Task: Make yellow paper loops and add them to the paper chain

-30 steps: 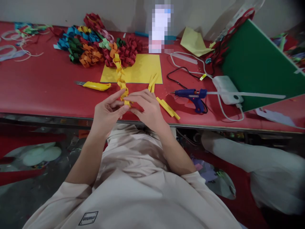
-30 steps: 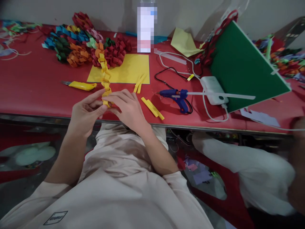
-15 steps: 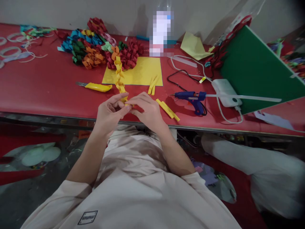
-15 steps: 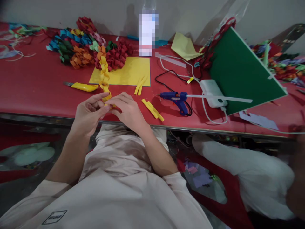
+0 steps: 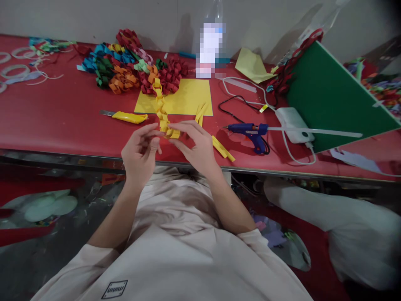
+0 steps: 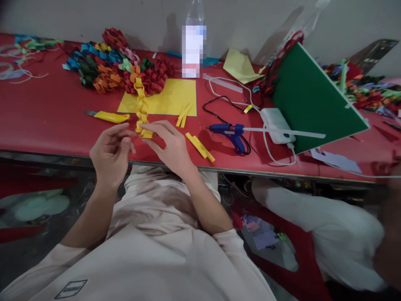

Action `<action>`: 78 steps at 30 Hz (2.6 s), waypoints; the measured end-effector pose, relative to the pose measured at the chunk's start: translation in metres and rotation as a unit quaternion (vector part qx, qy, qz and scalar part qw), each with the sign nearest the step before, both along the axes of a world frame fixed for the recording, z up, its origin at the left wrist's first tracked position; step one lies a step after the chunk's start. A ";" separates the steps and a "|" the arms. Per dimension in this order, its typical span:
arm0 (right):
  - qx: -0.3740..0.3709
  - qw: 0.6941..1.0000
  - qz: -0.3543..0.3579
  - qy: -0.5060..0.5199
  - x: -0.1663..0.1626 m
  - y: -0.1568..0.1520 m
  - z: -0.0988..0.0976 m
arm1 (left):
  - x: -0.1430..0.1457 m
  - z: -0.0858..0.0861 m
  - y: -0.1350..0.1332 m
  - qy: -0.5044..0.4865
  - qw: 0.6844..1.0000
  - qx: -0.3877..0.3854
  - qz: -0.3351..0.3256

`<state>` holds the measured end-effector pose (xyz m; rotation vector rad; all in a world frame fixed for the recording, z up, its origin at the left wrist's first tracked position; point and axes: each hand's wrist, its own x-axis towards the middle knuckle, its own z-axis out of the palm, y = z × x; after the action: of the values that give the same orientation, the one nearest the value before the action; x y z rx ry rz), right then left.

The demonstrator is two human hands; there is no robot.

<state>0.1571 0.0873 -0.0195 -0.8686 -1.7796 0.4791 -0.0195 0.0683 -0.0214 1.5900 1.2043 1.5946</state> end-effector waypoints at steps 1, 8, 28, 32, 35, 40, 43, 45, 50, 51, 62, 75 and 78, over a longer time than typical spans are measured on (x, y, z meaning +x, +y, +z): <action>-0.010 1.000 0.000 0.010 0.001 0.000 0.000 | -0.002 -0.002 0.001 0.034 0.999 0.035 0.015; -0.090 0.991 0.030 0.097 0.004 -0.001 -0.003 | -0.003 -0.003 0.021 0.252 0.947 0.201 0.012; -0.065 0.995 -0.076 -0.006 -0.003 -0.022 -0.009 | 0.011 -0.020 0.004 0.065 0.995 0.065 0.046; -0.053 0.995 -0.066 -0.052 -0.003 -0.023 -0.011 | 0.013 -0.021 0.005 0.017 0.998 0.034 0.056; -0.033 0.996 -0.055 -0.065 -0.002 -0.022 -0.012 | 0.014 -0.019 0.006 -0.032 0.998 -0.013 0.061; -0.022 0.998 -0.052 -0.027 -0.004 -0.022 -0.014 | 0.015 -0.019 0.007 -0.143 0.985 -0.084 -0.043; -0.001 0.997 -0.073 -0.021 -0.006 -0.022 -0.014 | 0.016 -0.019 0.007 -0.194 0.970 -0.111 -0.096; 0.018 0.997 -0.076 -0.027 -0.006 -0.022 -0.013 | 0.016 -0.019 0.007 -0.220 0.961 -0.123 -0.110; 0.042 0.996 -0.062 -0.042 -0.006 -0.021 -0.012 | 0.015 -0.018 0.010 -0.216 0.964 -0.120 -0.102; 0.044 0.996 -0.064 -0.045 -0.007 -0.021 -0.013 | 0.014 -0.019 0.011 -0.203 0.969 -0.111 -0.089; -0.067 0.982 -0.165 -0.063 0.013 -0.037 -0.007 | -0.011 -0.011 0.024 0.099 0.995 -0.012 -0.005; -0.061 0.870 -0.396 -0.286 0.061 -0.034 -0.013 | -0.012 -0.007 0.020 0.365 0.923 0.115 -0.043; -0.037 0.935 -0.298 -0.187 0.055 -0.041 -0.005 | -0.009 -0.003 0.012 0.292 0.949 0.112 -0.035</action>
<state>0.2123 0.0466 -0.0247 -1.5649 -1.7168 -0.0235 -0.0286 0.0804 -0.0242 2.3343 1.2579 1.2849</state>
